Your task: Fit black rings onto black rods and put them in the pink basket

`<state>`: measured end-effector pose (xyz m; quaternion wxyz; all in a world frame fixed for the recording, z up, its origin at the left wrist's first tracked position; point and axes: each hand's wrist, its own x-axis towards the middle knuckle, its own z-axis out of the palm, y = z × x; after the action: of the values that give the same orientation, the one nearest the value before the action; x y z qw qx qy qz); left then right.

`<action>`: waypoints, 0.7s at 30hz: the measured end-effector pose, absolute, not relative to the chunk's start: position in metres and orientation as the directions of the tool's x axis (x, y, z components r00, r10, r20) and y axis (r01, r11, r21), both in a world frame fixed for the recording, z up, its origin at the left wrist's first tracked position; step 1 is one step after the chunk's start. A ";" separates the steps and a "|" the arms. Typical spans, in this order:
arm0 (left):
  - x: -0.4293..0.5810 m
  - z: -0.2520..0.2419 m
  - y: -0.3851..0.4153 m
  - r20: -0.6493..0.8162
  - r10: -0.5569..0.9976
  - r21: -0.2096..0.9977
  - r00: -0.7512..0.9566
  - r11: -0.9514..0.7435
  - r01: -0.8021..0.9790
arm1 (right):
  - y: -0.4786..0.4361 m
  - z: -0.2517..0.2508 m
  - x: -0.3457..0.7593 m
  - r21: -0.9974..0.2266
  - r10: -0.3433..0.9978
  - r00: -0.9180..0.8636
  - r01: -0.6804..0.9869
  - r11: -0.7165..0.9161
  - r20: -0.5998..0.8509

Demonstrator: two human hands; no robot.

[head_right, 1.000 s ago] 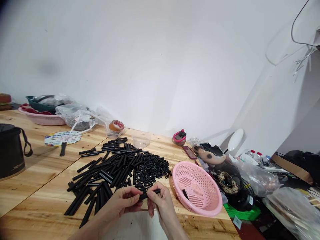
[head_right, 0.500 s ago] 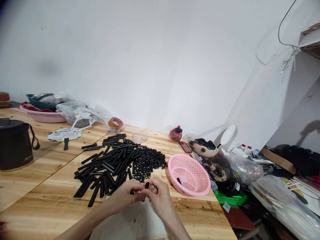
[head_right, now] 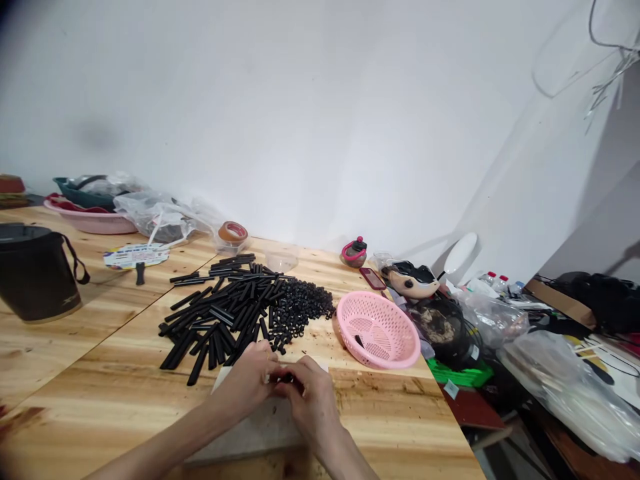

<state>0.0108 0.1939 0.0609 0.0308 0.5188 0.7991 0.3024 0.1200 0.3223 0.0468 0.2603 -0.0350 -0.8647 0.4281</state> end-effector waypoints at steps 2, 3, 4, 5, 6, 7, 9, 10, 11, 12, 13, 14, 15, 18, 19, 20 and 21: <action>0.008 0.062 0.195 0.258 0.849 0.517 -0.462 0.282 0.808 | 0.325 0.052 0.118 -0.751 0.269 -0.872 -0.155 0.642 0.409; 0.007 0.065 0.195 0.262 0.846 0.523 -0.464 0.280 0.805 | 0.326 0.058 0.117 -0.739 0.262 -0.866 -0.165 0.653 0.425; 0.007 0.068 0.194 0.275 0.839 0.533 -0.470 0.274 0.801 | 0.327 0.065 0.117 -0.723 0.254 -0.858 -0.179 0.667 0.447; 0.007 0.072 0.194 0.298 0.829 0.545 -0.473 0.259 0.798 | 0.327 0.072 0.117 -0.705 0.237 -0.853 -0.195 0.682 0.465; 0.007 0.074 0.193 0.316 0.821 0.554 -0.476 0.248 0.795 | 0.327 0.076 0.118 -0.691 0.219 -0.853 -0.206 0.693 0.474; 0.008 0.075 0.193 0.324 0.816 0.560 -0.479 0.243 0.792 | 0.326 0.077 0.120 -0.686 0.208 -0.858 -0.207 0.697 0.470; 0.010 0.070 0.192 0.289 0.827 0.564 -0.481 0.259 0.784 | 0.323 0.069 0.122 -0.713 0.231 -0.864 -0.188 0.676 0.447; 0.010 0.067 0.192 0.259 0.836 0.572 -0.484 0.272 0.774 | 0.322 0.062 0.122 -0.735 0.257 -0.864 -0.174 0.656 0.433; 0.010 0.063 0.193 0.231 0.842 0.583 -0.487 0.281 0.762 | 0.321 0.055 0.122 -0.753 0.270 -0.868 -0.162 0.638 0.416; 0.009 0.059 0.194 0.212 0.843 0.602 -0.494 0.286 0.746 | 0.322 0.048 0.121 -0.771 0.283 -0.871 -0.153 0.619 0.401; 0.008 0.057 0.194 0.198 0.845 0.621 -0.497 0.284 0.731 | 0.323 0.043 0.118 -0.794 0.293 -0.878 -0.145 0.591 0.379; 0.005 0.057 0.195 0.185 0.848 0.642 -0.497 0.279 0.714 | 0.326 0.040 0.115 -0.827 0.303 -0.888 -0.136 0.546 0.346; 0.002 0.058 0.195 0.171 0.854 0.667 -0.492 0.267 0.696 | 0.329 0.040 0.112 -0.872 0.318 -0.898 -0.126 0.473 0.303; -0.012 0.066 0.191 0.126 0.870 0.758 -0.477 0.226 0.612 | 0.342 0.048 0.105 -0.983 0.362 -0.921 -0.096 0.154 0.147; -0.016 0.069 0.189 0.114 0.866 0.792 -0.488 0.217 0.571 | 0.345 0.051 0.105 -0.994 0.378 -0.920 -0.095 0.053 0.108; -0.021 0.070 0.186 0.105 0.855 0.823 -0.508 0.212 0.527 | 0.349 0.054 0.105 -0.995 0.391 -0.917 -0.099 -0.028 0.080; -0.024 0.069 0.184 0.098 0.839 0.850 -0.536 0.209 0.484 | 0.351 0.055 0.106 -0.991 0.397 -0.916 -0.103 -0.086 0.060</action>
<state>-0.0243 0.1837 0.0693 0.1974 0.4396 0.7520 0.4497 0.1058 0.3510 0.0554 0.1716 -0.1127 -0.6538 0.7283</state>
